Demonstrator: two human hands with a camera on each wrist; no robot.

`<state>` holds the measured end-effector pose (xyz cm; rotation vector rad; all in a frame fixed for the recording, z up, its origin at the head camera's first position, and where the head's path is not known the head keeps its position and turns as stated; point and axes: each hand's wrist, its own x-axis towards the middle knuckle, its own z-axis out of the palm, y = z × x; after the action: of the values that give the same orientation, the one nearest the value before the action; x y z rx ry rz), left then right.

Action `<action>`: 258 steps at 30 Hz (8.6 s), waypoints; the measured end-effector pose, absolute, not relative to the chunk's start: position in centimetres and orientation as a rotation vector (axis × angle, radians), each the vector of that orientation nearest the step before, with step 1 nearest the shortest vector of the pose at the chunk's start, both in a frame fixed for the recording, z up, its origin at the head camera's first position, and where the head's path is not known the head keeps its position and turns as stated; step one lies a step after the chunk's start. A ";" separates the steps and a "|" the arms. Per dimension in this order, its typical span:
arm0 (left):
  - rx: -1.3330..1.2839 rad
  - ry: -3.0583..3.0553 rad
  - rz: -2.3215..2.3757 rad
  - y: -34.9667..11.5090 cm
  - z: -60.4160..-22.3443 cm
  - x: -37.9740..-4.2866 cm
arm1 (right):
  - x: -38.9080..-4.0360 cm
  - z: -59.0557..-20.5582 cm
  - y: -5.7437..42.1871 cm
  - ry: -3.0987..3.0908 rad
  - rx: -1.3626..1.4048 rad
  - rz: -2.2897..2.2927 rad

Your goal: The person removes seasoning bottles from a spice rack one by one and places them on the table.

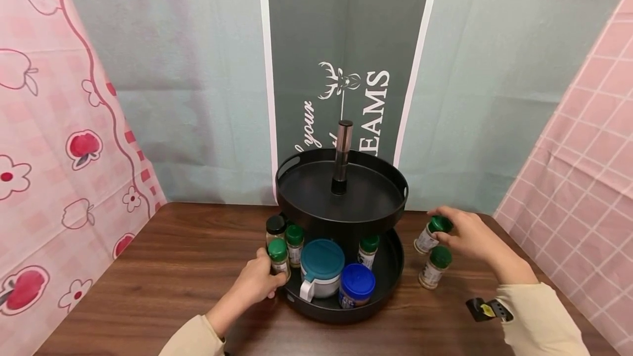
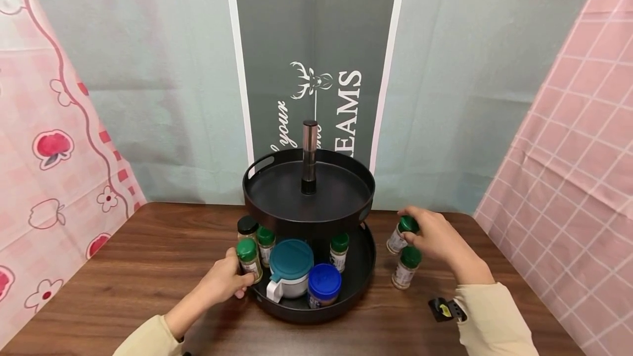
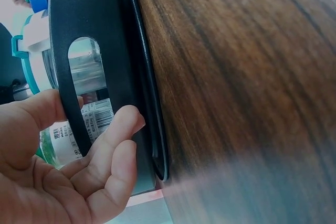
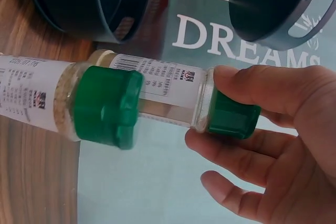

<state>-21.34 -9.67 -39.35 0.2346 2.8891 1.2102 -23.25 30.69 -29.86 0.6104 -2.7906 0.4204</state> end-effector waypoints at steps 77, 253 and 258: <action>0.225 2.859 1.278 -9.8 -39.7 -21.3 | -21.6 -33.5 34.7 -3.052 0.413 0.394; 0.180 2.847 1.223 -9.7 -39.4 -21.4 | -23.7 -32.0 22.3 -2.669 0.962 0.534; 0.185 2.843 1.232 -9.7 -39.4 -21.4 | -23.3 -31.4 22.8 -2.683 0.943 0.537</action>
<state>-21.41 -9.67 -39.40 0.1846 2.8427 1.2315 -23.30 22.79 -31.40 0.9426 -2.6827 0.5372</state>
